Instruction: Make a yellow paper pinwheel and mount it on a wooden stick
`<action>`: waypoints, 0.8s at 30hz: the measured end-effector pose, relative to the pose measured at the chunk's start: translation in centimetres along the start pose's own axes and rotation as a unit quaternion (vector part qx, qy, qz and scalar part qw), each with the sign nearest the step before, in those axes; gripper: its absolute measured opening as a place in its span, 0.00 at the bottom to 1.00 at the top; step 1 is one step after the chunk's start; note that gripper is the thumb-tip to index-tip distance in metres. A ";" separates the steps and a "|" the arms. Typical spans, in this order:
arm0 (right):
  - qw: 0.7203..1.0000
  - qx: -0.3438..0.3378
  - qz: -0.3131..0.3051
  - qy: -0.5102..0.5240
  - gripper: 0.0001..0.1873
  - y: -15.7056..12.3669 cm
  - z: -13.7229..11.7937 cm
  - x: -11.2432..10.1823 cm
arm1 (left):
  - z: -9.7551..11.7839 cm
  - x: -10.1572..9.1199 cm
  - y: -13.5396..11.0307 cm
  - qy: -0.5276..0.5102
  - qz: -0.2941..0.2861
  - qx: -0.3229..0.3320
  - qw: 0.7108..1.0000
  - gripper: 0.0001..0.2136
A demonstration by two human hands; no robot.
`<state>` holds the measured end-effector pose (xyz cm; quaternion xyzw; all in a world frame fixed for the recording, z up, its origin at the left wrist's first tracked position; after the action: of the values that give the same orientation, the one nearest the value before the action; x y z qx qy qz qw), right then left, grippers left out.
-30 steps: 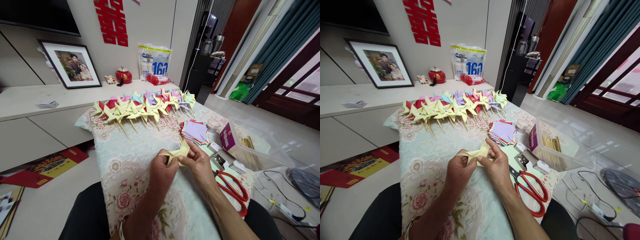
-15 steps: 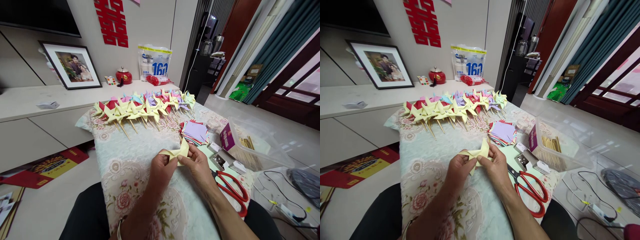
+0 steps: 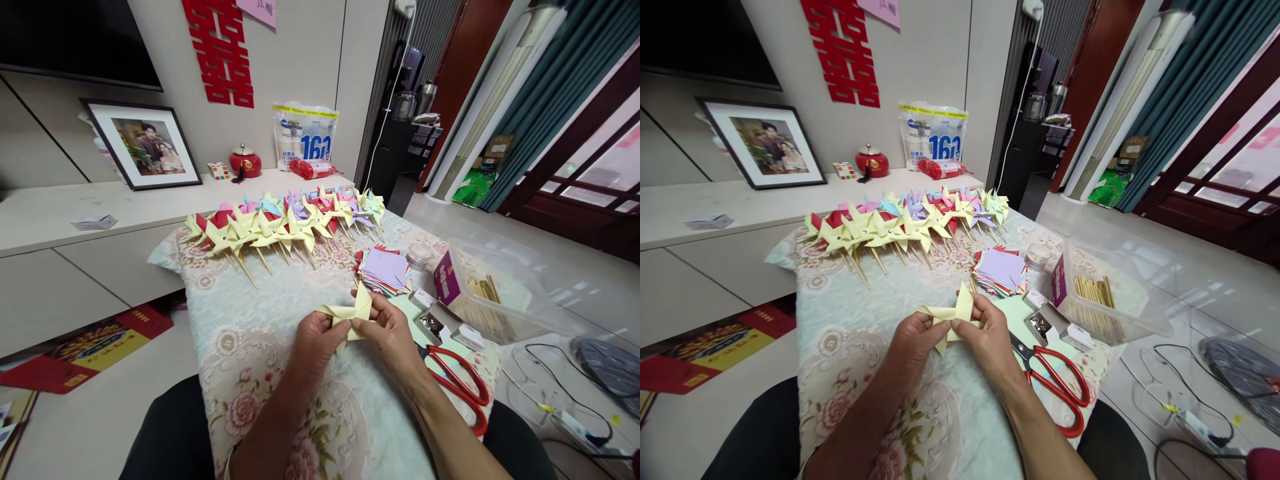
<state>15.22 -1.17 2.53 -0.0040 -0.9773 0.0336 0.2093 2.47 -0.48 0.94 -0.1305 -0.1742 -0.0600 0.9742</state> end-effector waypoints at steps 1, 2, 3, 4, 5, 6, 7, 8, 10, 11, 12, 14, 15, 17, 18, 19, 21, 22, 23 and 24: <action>1.000 -0.008 -0.005 -0.011 0.23 0.0 0.0 0.1 | 0.0 0.0 0.0 -0.002 -0.001 0.000 1.000 0.14; 0.999 -0.020 -0.011 -0.029 0.22 0.0 0.0 0.1 | 0.0 0.0 0.0 -0.004 0.000 0.002 1.000 0.14; 0.998 -0.035 -0.016 -0.058 0.21 -0.1 -0.2 0.2 | 0.0 -0.1 0.0 -0.009 0.002 0.006 1.000 0.13; 0.993 -0.055 -0.018 -0.100 0.21 -0.1 -0.4 0.2 | 0.0 -0.2 0.1 -0.015 0.002 0.012 1.000 0.11; 0.985 -0.081 -0.013 -0.151 0.21 -0.3 -0.8 0.1 | 0.0 -0.2 0.1 -0.017 0.001 0.019 1.000 0.11; 0.973 -0.111 -0.001 -0.204 0.21 -0.4 -1.4 0.0 | 0.0 -0.3 0.2 -0.019 -0.005 0.020 1.000 0.11; 0.957 -0.143 0.017 -0.253 0.21 -0.6 -2.3 -0.3 | 0.0 -0.4 0.3 -0.021 -0.004 0.022 1.000 0.12; 0.941 -0.176 0.043 -0.287 0.20 -0.8 -3.4 -0.7 | 0.0 -0.5 0.4 -0.019 0.004 0.024 1.000 0.12; 0.918 -0.223 0.097 -0.313 0.15 -1.0 -6.5 -2.2 | 0.1 -0.6 0.5 -0.018 0.024 0.025 0.999 0.12; 0.910 -0.238 0.126 -0.316 0.13 -1.0 -8.4 -3.3 | 0.2 -0.6 0.5 -0.021 0.033 0.023 0.999 0.12; 0.899 -0.241 0.152 -0.334 0.13 -0.7 -10.4 -4.5 | 0.3 -0.5 0.5 -0.026 0.039 0.022 0.999 0.12; 0.861 -0.254 0.219 -0.382 0.10 0.3 -14.4 -7.5 | 0.4 -0.5 0.5 -0.038 0.045 0.020 0.998 0.12; 0.846 -0.227 0.251 -0.413 0.08 1.0 -16.1 -9.2 | 0.5 -0.5 0.5 -0.041 0.052 0.023 0.998 0.12; 0.819 -0.105 0.300 -0.478 0.01 2.7 -18.4 -12.3 | 0.5 -0.7 0.7 -0.043 0.076 0.030 0.996 0.13; 0.818 -0.054 0.300 -0.488 0.03 3.4 -19.0 -13.7 | 0.5 -0.8 0.8 -0.046 0.089 0.034 0.994 0.13; 0.819 -0.022 0.298 -0.490 0.06 4.0 -19.2 -14.8 | 0.5 -1.0 0.9 -0.048 0.102 0.038 0.993 0.14; 0.829 0.024 0.277 -0.485 0.07 4.8 -18.6 -16.3 | 0.3 -1.2 1.0 -0.049 0.118 0.042 0.991 0.14; 0.835 0.024 0.269 -0.479 0.05 5.0 -18.1 -16.7 | 0.3 -1.3 1.0 -0.046 0.121 0.041 0.991 0.14; 0.841 0.009 0.266 -0.471 0.05 5.1 -17.4 -17.0 | 0.2 -1.3 1.0 -0.043 0.123 0.040 0.991 0.14; 0.846 -0.019 0.267 -0.462 0.09 5.1 -16.8 -17.1 | 0.2 -1.3 1.0 -0.040 0.124 0.038 0.991 0.14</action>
<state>37.62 4.66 10.45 -0.2529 -0.9226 0.0679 -0.2832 1.32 0.58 0.39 -0.1158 -0.1973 0.0729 0.9707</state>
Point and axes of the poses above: each hand's wrist, its own y-axis towards the middle knuckle, its own x-axis out of the palm, z = x × y, the point moved 1 cm from there along y, towards the middle knuckle, and after that the axes turned 7 degrees about y, right-handed, at the moved point
